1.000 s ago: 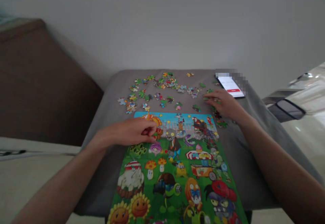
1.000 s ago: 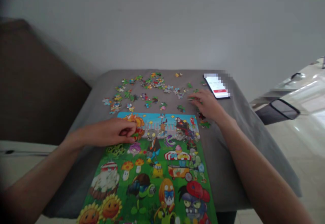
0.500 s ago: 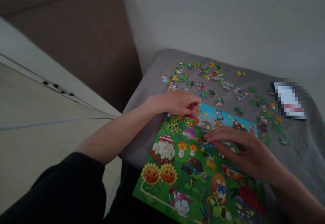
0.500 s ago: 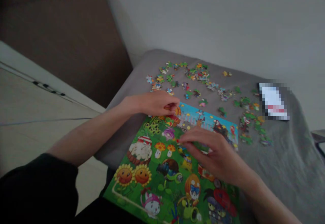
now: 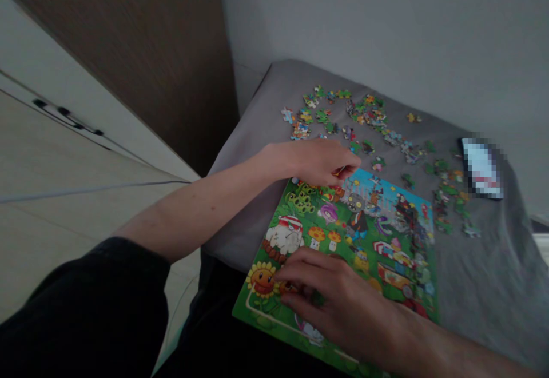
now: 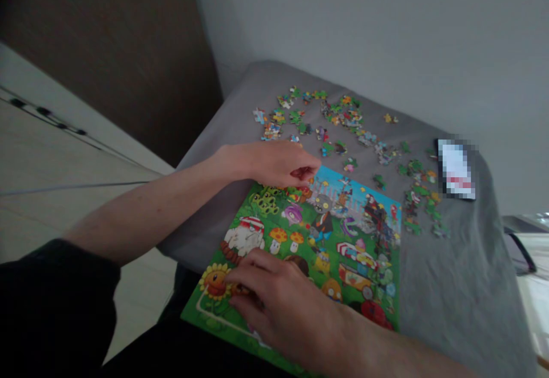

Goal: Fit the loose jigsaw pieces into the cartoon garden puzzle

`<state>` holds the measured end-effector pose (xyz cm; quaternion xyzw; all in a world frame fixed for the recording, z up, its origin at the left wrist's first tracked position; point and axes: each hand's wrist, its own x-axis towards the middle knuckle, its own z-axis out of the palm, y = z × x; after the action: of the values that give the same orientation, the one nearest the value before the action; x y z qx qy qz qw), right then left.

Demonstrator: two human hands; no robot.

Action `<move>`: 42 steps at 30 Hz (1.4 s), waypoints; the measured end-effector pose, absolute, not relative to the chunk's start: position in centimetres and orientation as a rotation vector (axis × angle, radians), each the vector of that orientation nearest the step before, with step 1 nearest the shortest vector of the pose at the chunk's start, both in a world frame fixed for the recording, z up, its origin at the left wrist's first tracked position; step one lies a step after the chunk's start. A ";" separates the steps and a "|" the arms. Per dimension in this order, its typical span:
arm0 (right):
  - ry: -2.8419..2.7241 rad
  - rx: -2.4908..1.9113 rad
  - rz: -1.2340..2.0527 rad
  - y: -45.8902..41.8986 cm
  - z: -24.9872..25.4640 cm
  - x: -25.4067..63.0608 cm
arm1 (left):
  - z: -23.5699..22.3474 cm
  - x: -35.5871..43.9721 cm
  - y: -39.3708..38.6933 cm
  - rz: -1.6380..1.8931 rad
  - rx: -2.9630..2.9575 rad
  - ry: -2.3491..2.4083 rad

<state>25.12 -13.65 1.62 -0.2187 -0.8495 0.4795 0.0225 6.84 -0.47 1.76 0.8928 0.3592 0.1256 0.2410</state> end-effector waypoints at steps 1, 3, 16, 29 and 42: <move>-2.647 -0.685 1.470 -13.6 1.5 25.1 | 1.8 6.8 -0.5 0.340 2.442 0.987; -2.675 -0.689 1.444 -13.6 1.3 25.2 | 2.0 6.8 -0.5 0.322 2.434 0.996; -2.590 -0.657 1.440 -13.1 1.8 25.8 | 2.5 7.0 -1.0 0.275 2.449 1.000; -2.610 -0.648 1.415 -13.1 1.4 25.7 | 2.0 7.1 -0.8 0.293 2.481 0.968; -2.820 -0.630 1.164 -13.0 1.7 25.2 | 1.8 7.0 -0.8 0.305 2.472 0.970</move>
<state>25.19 -13.03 1.68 -0.2023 -0.9052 0.3735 0.0131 7.04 -0.84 1.84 0.8996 0.3528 0.1109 0.2321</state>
